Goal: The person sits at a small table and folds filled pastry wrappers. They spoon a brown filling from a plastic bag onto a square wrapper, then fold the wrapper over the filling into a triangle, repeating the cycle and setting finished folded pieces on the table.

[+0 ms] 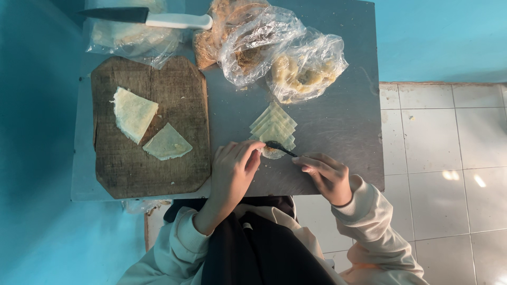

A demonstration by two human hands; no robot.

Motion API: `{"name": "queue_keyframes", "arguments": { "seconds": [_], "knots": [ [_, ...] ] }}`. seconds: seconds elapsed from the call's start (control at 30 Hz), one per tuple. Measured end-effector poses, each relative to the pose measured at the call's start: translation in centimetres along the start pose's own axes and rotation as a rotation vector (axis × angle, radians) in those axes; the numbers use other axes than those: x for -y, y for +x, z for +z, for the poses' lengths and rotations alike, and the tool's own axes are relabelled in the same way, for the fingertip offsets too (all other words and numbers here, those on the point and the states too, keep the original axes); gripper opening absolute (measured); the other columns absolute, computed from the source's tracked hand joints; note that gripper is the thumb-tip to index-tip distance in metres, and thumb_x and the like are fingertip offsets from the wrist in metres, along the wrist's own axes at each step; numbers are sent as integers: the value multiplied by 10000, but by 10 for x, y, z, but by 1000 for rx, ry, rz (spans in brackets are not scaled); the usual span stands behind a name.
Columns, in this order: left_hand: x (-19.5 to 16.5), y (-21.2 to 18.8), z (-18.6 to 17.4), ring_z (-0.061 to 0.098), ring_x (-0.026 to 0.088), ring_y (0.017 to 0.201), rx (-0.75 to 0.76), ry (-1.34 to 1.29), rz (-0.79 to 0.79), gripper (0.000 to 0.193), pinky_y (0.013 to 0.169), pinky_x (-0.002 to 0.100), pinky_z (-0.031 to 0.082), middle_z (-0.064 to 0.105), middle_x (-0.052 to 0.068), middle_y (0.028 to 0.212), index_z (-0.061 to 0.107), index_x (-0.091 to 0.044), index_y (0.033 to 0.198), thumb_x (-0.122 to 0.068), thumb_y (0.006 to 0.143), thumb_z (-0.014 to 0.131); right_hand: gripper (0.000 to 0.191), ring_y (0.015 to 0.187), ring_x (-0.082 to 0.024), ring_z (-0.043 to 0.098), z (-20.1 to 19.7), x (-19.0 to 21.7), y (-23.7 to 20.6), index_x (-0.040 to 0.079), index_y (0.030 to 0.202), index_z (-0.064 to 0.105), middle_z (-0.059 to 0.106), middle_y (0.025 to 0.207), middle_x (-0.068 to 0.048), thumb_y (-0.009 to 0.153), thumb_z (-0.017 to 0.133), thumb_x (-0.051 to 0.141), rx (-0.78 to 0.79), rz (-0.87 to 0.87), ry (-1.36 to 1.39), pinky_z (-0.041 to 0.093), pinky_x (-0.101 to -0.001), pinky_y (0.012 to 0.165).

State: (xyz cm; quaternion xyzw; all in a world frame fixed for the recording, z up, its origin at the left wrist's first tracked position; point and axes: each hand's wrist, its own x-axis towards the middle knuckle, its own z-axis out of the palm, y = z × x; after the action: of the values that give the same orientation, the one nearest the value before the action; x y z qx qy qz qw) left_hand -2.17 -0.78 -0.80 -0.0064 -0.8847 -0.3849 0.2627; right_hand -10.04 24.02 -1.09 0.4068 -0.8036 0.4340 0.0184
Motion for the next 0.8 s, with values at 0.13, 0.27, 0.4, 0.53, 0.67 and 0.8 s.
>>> {"name": "queue_keyframes", "arguments": {
  "seconds": [0.13,0.27,0.4,0.53,0.67,0.8],
  "knots": [
    [0,0,0,649,196,837,-2,5,0,267,774,373,452,732,-7,1051,672,-112,1143,-41,895,743,142,900,-197,765,-1,2,-2,13,1108,728,755,1077,-125,1006,640,59,-39,-16,-13,629,-283,760],
    [0,0,0,646,195,835,2,0,2,259,770,371,448,728,-9,1050,670,-114,1142,-47,903,745,129,868,-192,763,1,0,-4,6,1079,717,765,1027,-108,1019,634,86,-155,-18,-68,622,-276,742],
    [1,0,0,647,194,841,2,4,-2,261,767,369,448,728,-13,1052,669,-121,1141,-50,901,744,122,883,-198,768,2,-3,-4,2,1064,702,760,1024,-116,1039,629,96,-142,-28,-36,625,-282,756],
    [0,-1,0,641,198,832,-2,2,-5,261,772,372,451,730,-13,1052,670,-122,1138,-47,899,744,145,836,-189,760,0,-3,-8,-7,1058,718,751,972,-107,1019,633,103,-168,0,-61,611,-281,726],
    [0,0,-1,644,196,847,-16,-3,5,262,779,368,454,727,-14,1060,668,-122,1143,-47,904,742,134,871,-198,764,1,-5,-10,-5,1047,692,757,1019,-120,1060,619,106,-169,-22,-36,617,-279,754],
    [0,0,-1,644,195,840,-13,-4,3,279,772,370,453,723,-7,1072,661,-120,1164,-44,907,736,159,841,-189,759,0,-5,-12,-22,1066,703,750,992,-125,1059,604,102,-178,-6,-17,609,-271,737]
  ]
}}
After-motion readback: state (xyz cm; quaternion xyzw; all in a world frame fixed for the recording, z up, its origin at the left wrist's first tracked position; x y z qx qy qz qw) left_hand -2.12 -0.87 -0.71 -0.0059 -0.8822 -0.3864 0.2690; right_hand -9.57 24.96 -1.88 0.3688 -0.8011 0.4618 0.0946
